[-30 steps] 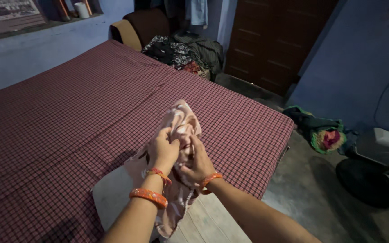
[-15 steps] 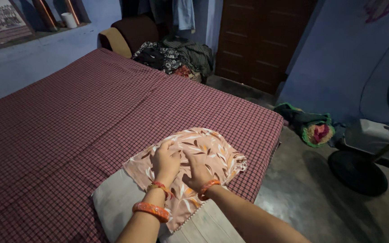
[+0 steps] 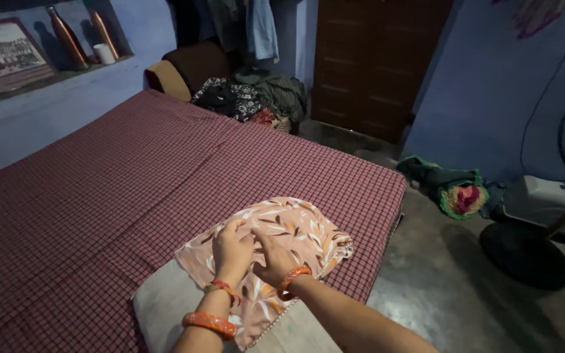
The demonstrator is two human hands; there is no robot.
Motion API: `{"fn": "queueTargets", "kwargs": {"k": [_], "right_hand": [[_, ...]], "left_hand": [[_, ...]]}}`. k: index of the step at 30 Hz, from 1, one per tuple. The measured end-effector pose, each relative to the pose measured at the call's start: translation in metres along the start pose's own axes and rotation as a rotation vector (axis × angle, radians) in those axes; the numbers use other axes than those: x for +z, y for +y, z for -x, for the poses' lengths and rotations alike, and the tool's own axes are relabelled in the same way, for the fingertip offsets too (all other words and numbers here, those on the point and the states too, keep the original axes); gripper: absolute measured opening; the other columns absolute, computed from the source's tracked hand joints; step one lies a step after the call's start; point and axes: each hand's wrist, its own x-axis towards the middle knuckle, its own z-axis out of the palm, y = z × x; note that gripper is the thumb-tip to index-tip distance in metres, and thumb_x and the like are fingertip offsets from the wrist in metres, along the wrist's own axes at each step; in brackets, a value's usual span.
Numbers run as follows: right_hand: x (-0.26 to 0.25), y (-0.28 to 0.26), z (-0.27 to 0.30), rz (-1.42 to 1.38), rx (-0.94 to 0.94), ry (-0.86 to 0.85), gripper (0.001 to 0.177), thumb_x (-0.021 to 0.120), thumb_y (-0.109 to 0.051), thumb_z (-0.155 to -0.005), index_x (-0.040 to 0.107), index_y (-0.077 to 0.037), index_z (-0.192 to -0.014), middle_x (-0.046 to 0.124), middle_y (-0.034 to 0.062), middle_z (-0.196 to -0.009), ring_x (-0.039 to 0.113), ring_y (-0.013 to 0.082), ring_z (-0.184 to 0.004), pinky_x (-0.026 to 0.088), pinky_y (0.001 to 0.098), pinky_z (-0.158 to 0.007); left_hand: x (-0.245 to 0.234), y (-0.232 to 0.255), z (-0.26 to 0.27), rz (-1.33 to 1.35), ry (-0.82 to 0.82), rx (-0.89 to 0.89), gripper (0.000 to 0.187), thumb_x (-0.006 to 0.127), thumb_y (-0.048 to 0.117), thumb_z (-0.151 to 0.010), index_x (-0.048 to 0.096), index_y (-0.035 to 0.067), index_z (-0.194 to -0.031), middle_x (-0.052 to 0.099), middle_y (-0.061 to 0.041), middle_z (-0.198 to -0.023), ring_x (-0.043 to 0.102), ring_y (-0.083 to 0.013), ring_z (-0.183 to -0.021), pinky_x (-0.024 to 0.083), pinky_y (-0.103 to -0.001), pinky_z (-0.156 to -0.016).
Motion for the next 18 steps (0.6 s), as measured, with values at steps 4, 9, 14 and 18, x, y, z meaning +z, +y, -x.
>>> {"fn": "queueTargets", "kwargs": {"k": [4,9,14,18], "right_hand": [[-0.018,-0.006,-0.008,-0.077,0.085,-0.069,0.089,0.073,-0.009,-0.077,0.034,-0.012,-0.156,0.055,0.0185,-0.143,0.069,0.0301,-0.118,0.056,0.0396,-0.099],[-0.029,0.007,-0.01,-0.07,0.027,-0.065,0.086,0.075,-0.007,-0.077,0.035,-0.008,-0.154,0.051,0.0205,-0.149,0.067,0.0315,-0.12,0.056,0.0384,-0.1],[-0.036,0.015,-0.011,-0.02,0.013,-0.08,0.086,0.074,-0.006,-0.078,0.037,-0.008,-0.156,0.054,0.0221,-0.146,0.065,0.0341,-0.122,0.056,0.0389,-0.1],[-0.039,0.016,-0.007,-0.058,0.0,-0.089,0.087,0.073,-0.006,-0.076,0.034,-0.009,-0.154,0.05,0.0217,-0.149,0.067,0.0334,-0.119,0.056,0.0401,-0.099]], "left_hand": [[0.011,0.018,-0.007,-0.091,-0.015,-0.066,0.039,0.077,0.016,-0.073,0.075,0.012,-0.112,0.076,-0.016,-0.109,0.069,-0.0353,-0.104,0.052,-0.044,-0.092],[0.031,0.022,-0.007,0.028,-0.037,-0.123,0.037,0.071,0.017,-0.08,0.072,0.009,-0.117,0.075,-0.016,-0.114,0.072,-0.0324,-0.104,0.057,-0.04,-0.089],[0.043,0.004,-0.007,-0.009,-0.001,-0.085,0.037,0.073,0.018,-0.08,0.073,0.009,-0.115,0.074,-0.017,-0.114,0.071,-0.0335,-0.105,0.056,-0.04,-0.09],[0.046,-0.01,-0.006,-0.058,0.014,-0.025,0.036,0.074,0.019,-0.079,0.073,0.009,-0.114,0.075,-0.017,-0.112,0.072,-0.033,-0.104,0.054,-0.041,-0.093]]}}
